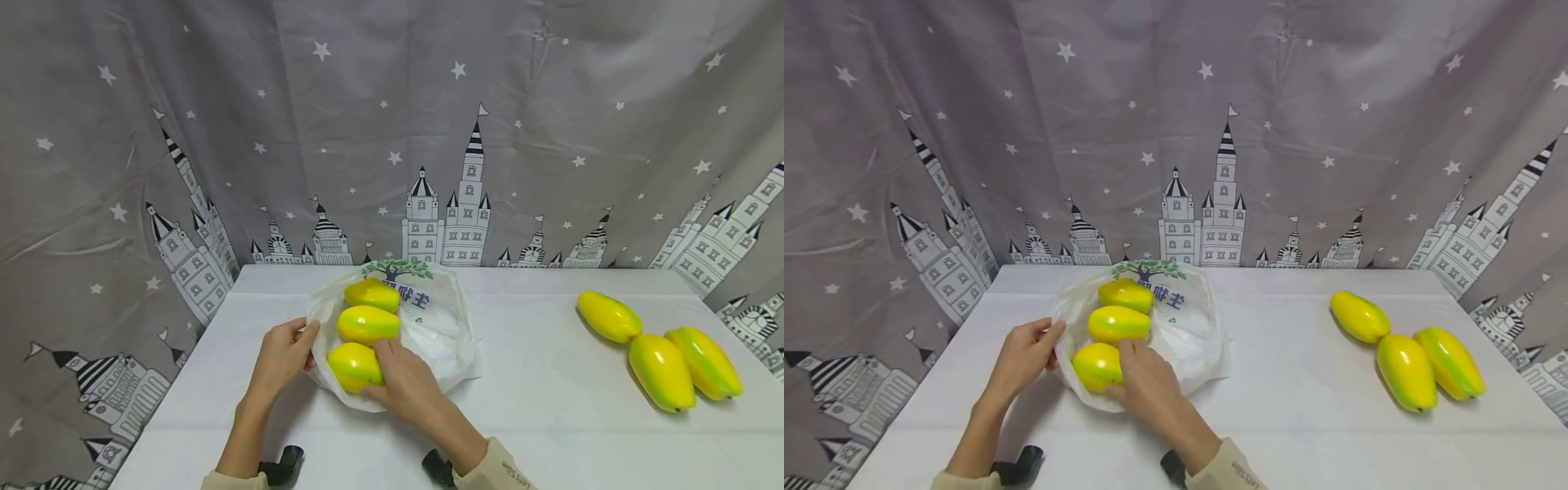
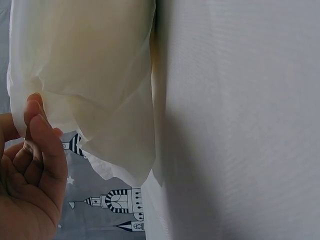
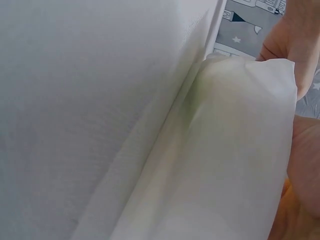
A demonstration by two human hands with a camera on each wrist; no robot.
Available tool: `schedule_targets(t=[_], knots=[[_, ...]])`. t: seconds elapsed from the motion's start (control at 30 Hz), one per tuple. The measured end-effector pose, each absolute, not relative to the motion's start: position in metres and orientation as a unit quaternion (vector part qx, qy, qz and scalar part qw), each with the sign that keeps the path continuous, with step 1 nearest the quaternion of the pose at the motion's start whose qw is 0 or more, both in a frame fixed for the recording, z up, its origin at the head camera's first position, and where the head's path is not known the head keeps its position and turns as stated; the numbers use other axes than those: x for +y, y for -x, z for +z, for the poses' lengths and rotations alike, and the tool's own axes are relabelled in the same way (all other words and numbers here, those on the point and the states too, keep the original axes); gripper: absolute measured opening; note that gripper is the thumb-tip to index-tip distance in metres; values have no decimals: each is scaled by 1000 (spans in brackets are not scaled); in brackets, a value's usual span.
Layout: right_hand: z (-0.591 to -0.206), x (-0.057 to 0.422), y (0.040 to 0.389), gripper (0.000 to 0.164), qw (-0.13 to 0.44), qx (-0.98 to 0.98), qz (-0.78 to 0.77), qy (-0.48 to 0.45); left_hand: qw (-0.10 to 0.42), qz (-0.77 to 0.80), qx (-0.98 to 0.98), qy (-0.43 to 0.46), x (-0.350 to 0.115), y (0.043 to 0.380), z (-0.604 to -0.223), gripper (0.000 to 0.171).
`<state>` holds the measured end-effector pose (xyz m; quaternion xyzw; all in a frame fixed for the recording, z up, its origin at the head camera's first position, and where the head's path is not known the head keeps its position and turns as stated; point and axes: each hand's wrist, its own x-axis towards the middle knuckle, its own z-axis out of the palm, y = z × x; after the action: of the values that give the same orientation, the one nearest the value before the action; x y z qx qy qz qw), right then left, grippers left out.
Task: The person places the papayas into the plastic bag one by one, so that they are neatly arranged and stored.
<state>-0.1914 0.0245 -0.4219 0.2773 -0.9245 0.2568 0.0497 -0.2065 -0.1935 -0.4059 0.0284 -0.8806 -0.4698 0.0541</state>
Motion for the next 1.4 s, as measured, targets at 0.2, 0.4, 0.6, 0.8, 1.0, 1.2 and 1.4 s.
schedule_targets(t=[0.2, 0.4, 0.6, 0.8, 1.0, 1.2, 1.4], knots=[[-421, 24, 191, 51, 39, -926, 264, -269, 51, -468, -882, -29, -194, 206, -406, 40], [-419, 24, 192, 45, 18, -921, 281, -268, 48, -474, -879, -28, -193, 207, -406, 41], [-420, 26, 192, 48, 16, -920, 286, -267, 49, -470, -881, -28, -193, 208, -406, 41], [-419, 26, 192, 49, 24, -924, 272, -267, 51, -471, -880, -28, -193, 207, -406, 41], [-419, 27, 191, 53, 31, -925, 270, -265, 56, -471, -880, -27, -195, 206, -405, 40], [-419, 27, 190, 55, 34, -922, 276, -269, 59, -471, -880, -25, -196, 205, -404, 41], [-419, 27, 190, 54, 27, -923, 274, -271, 57, -471, -880, -26, -196, 205, -404, 42]])
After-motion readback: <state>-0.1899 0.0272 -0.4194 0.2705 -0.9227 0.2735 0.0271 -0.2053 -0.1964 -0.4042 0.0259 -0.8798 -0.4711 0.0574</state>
